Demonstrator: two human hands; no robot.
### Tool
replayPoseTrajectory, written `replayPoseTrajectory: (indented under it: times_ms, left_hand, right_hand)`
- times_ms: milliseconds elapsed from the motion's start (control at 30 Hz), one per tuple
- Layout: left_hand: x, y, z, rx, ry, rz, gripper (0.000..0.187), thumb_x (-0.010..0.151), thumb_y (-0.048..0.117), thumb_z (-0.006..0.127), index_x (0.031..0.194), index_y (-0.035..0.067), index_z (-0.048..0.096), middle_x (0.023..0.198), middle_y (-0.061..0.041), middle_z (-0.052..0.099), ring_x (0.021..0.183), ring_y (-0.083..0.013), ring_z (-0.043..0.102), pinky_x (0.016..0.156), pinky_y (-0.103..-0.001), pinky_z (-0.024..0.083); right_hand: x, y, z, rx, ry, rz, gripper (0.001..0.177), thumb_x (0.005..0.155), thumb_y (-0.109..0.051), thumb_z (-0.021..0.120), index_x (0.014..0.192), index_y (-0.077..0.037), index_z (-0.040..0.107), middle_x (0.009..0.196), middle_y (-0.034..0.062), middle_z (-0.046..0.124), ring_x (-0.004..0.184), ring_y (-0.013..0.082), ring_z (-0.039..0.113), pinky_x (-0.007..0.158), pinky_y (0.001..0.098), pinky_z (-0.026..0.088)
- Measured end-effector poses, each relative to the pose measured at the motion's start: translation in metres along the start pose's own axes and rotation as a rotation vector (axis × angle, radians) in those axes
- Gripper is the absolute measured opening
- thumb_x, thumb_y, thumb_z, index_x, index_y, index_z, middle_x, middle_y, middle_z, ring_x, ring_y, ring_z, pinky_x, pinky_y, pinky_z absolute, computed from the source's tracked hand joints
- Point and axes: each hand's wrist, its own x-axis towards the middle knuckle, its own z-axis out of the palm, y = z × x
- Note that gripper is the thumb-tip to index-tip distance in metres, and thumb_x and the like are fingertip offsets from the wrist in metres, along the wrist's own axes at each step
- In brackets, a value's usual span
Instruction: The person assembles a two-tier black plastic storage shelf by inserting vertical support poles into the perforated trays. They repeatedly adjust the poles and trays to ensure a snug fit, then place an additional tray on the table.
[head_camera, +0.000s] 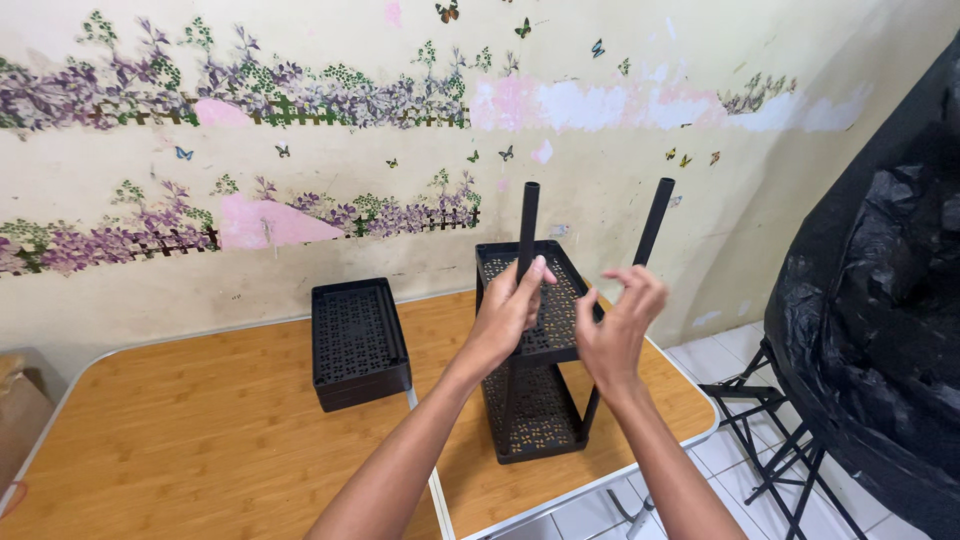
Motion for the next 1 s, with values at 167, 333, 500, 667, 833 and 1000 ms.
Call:
replayPoseTrajectory:
  times_ms: [167,333,500,667,833,1000]
  left_hand:
    - [-0.005,0.011,-0.01,0.135,0.077,0.012,0.041,0.107,0.046,0.047,0.094,0.009,0.059,0.056,0.01,0.033,0.045,-0.0028,0.029,0.041,-0.024,0.024]
    - [-0.013,0.016,-0.017,0.147,0.118,0.056,0.041,0.107,0.046,0.047,0.089,0.01,0.055,0.055,0.009,0.033,0.044,-0.003,0.03,0.04,-0.024,0.025]
    - [-0.016,0.017,-0.027,0.107,0.126,0.067,0.044,0.108,0.046,0.049,0.083,0.01,0.047,0.054,0.008,0.033,0.042,-0.0038,0.029,0.037,-0.025,0.023]
    - [-0.015,0.015,-0.032,0.076,0.098,0.046,0.042,0.106,0.046,0.049,0.085,0.01,0.049,0.054,0.008,0.034,0.042,-0.0039,0.029,0.038,-0.024,0.023]
    - [-0.013,0.01,-0.041,0.029,0.052,0.014,0.044,0.106,0.048,0.05,0.083,0.01,0.049,0.055,0.008,0.034,0.044,-0.0038,0.029,0.039,-0.024,0.023]
    - [-0.011,0.005,-0.05,0.05,0.088,-0.006,0.052,0.107,0.051,0.052,0.076,0.01,0.046,0.056,0.008,0.034,0.045,-0.0043,0.03,0.04,-0.023,0.024]
  right_hand:
    - [0.038,0.006,-0.007,0.364,0.097,0.188,0.041,0.103,-0.02,0.065,0.13,0.003,0.044,0.112,0.0128,0.047,0.098,0.0209,0.049,0.083,0.0343,0.043]
    - [0.032,-0.012,-0.006,0.715,-0.115,0.433,0.031,0.113,-0.027,0.039,0.131,-0.005,0.051,0.067,-0.0064,0.034,0.057,0.0034,0.034,0.047,0.0198,0.029]
    - [0.028,-0.017,0.001,0.792,-0.125,0.475,0.029,0.115,-0.033,0.038,0.112,-0.007,0.05,0.067,-0.0057,0.034,0.054,0.0024,0.032,0.043,0.0215,0.026]
    - [0.026,-0.01,0.007,0.827,-0.097,0.527,0.032,0.115,-0.035,0.039,0.102,-0.007,0.049,0.062,-0.0053,0.034,0.049,0.0029,0.031,0.04,0.0225,0.024]
    - [0.021,0.008,0.01,1.013,-0.185,0.59,0.036,0.115,-0.035,0.039,0.101,-0.005,0.053,0.062,-0.0062,0.033,0.049,0.0027,0.03,0.042,0.0214,0.022]
    - [-0.013,0.018,0.015,0.728,-0.257,0.36,0.025,0.109,-0.024,0.046,0.101,-0.002,0.053,0.059,-0.0007,0.046,0.049,0.0071,0.045,0.045,0.0245,0.037]
